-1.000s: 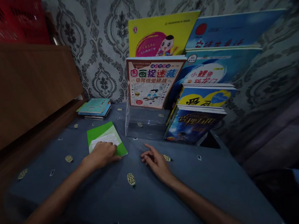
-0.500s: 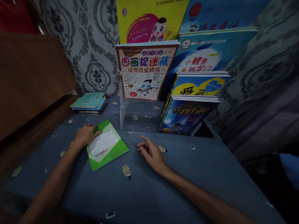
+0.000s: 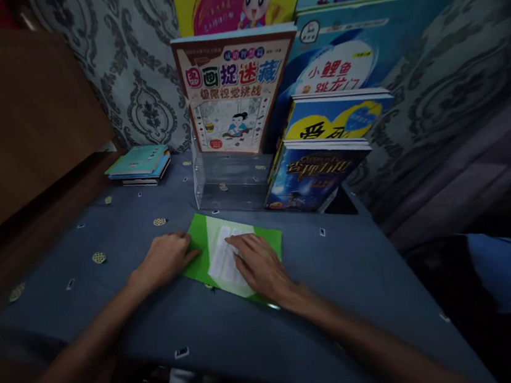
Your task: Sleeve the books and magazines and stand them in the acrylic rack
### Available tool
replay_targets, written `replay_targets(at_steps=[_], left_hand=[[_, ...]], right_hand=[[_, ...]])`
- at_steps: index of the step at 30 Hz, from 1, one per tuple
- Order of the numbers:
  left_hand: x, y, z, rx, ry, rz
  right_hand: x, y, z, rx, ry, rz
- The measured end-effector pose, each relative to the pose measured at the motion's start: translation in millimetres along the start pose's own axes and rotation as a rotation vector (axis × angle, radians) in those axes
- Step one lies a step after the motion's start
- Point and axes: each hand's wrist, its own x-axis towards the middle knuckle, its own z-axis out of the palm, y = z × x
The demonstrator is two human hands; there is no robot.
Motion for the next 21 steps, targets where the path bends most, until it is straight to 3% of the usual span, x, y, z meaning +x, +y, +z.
replay_targets(at_steps=[4, 9, 14, 21], left_hand=[[-0.5, 13.1, 6.3, -0.178, 0.062, 0.195], [23.1, 1.1, 26.9, -0.330, 0.216, 0.313], [42.9, -7.3, 43.9, -0.373, 0.264, 0.305], [58.0, -13.7, 47.8, -0.439, 0.316, 0.328]], right_hand=[[-10.9, -2.2, -1.0, -0.060, -0.069, -0.028], [-19.0, 1.8, 2.5, -0.064, -0.090, -0.021], [-17.3, 1.9, 3.3, -0.063, -0.108, -0.013], [-17.8, 2.7, 3.7, -0.098, -0.144, -0.015]])
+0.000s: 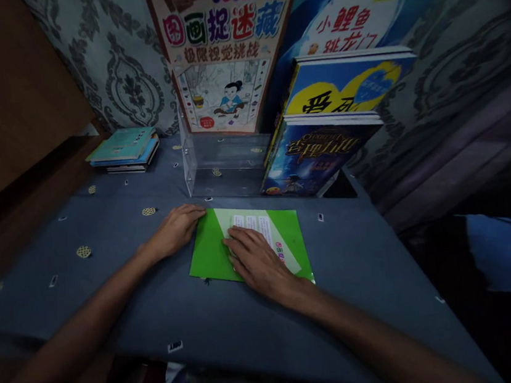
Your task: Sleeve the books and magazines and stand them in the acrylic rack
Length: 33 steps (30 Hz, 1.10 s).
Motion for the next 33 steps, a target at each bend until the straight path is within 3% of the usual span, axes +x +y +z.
replay_targets(at_steps=[11, 19, 24, 27, 33], left_hand=[[1.5, -15.8, 5.2, -0.110, 0.026, 0.060], [2.0, -14.6, 3.0, -0.133, 0.021, 0.048], [0.4, -14.0, 3.8, -0.117, 0.014, 0.052], [-0.8, -13.9, 4.9, -0.115, 0.023, 0.057], [-1.2, -13.8, 7.2, -0.103, 0.045, 0.078]], right_hand=[[48.8, -16.6, 9.7, 0.029, -0.150, -0.145], [33.4, -31.6, 2.4, 0.091, -0.167, -0.236], [38.7, -25.8, -1.1, 0.091, -0.205, -0.260], [47.4, -13.7, 0.6, 0.059, -0.226, -0.228], [57.4, 4.8, 1.6, -0.014, -0.213, 0.003]])
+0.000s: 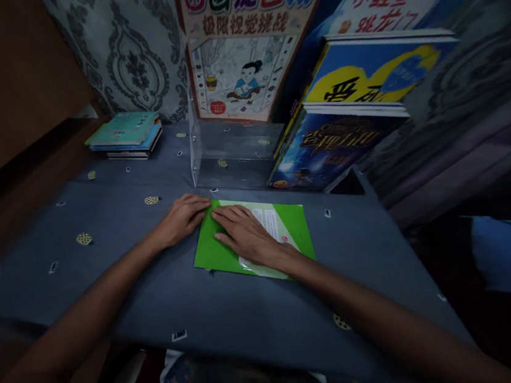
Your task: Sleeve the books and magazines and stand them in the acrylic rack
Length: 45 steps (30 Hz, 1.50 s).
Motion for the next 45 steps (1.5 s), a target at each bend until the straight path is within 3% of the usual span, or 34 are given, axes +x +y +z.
replay_targets(at_steps=[7, 17, 27, 38, 45], left_hand=[[-2.3, -2.9, 3.1, 0.002, 0.031, 0.005], [-2.3, -2.1, 2.7, 0.008, 0.030, 0.032], [-0.6, 3.1, -2.5, -0.003, -0.018, -0.043], [8.1, 14.3, -7.5, 0.122, -0.052, -0.090], [15.1, 34.6, -4.1, 0.273, -0.068, -0.121]], right_hand=[[-9.8, 8.8, -0.2, -0.046, -0.062, 0.165], [-59.8, 47.0, -16.8, -0.063, 0.012, 0.300], [-103.6, 80.0, -22.3, 0.047, 0.125, 0.375], [-110.1, 77.1, -45.2, 0.334, 0.323, 0.421], [-118.3, 74.7, -49.1, 0.422, 0.307, 0.364]])
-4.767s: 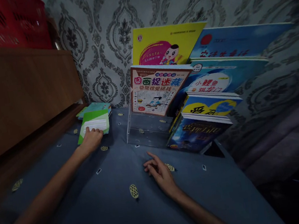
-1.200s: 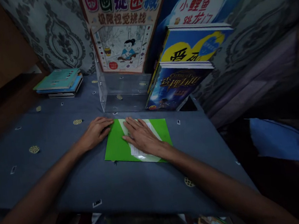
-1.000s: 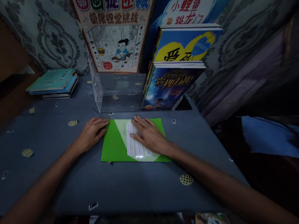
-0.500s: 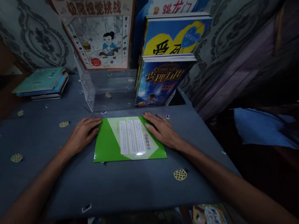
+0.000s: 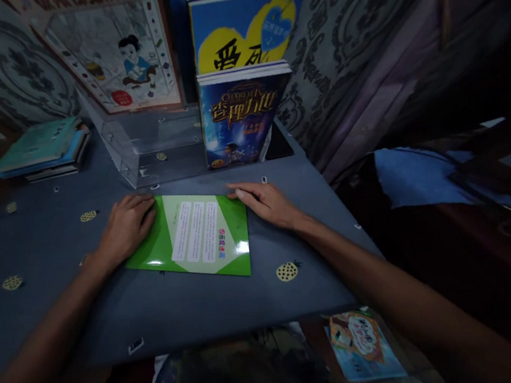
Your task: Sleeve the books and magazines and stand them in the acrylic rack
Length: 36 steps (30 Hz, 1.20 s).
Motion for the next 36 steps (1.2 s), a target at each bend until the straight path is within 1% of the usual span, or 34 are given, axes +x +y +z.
replay_targets(at_steps=[2, 5, 7, 11, 15, 17, 20, 24, 32, 36], left_hand=[[1.6, 6.4, 2.8, 0.022, 0.015, 0.010], [6.8, 21.5, 8.9, 0.024, 0.018, 0.077], [12.0, 37.1, 13.2, 0.003, 0.012, 0.153], [25.3, 76.1, 20.5, -0.067, -0.010, 0.340], [40.2, 108.4, 25.1, -0.080, -0.052, 0.453], [46.6, 118.0, 26.6, -0.090, -0.072, 0.494], [50.8, 125.7, 27.9, -0.112, -0.099, 0.535], [41.6, 130.7, 26.1, -0.136, -0.138, 0.578], [-1.3, 144.7, 14.6, -0.231, -0.171, 0.664], [-22.4, 152.8, 11.0, -0.188, -0.134, 0.716]], right_hand=[[1.5, 1.8, -2.3, 0.007, -0.032, -0.007], [3.8, 5.4, -5.5, 0.035, -0.063, -0.032], [4.5, 7.9, -6.8, 0.058, -0.070, -0.045], [4.5, 11.6, -7.2, 0.103, -0.056, -0.065], [4.6, 14.8, -7.0, 0.129, -0.028, -0.080], [4.9, 16.2, -7.5, 0.128, -0.026, -0.082], [5.2, 17.4, -8.5, 0.122, -0.038, -0.084], [4.9, 17.6, -8.3, 0.127, -0.041, -0.090], [4.5, 17.6, -6.7, 0.104, -0.032, -0.097], [4.4, 17.4, -5.8, 0.088, -0.028, -0.094]])
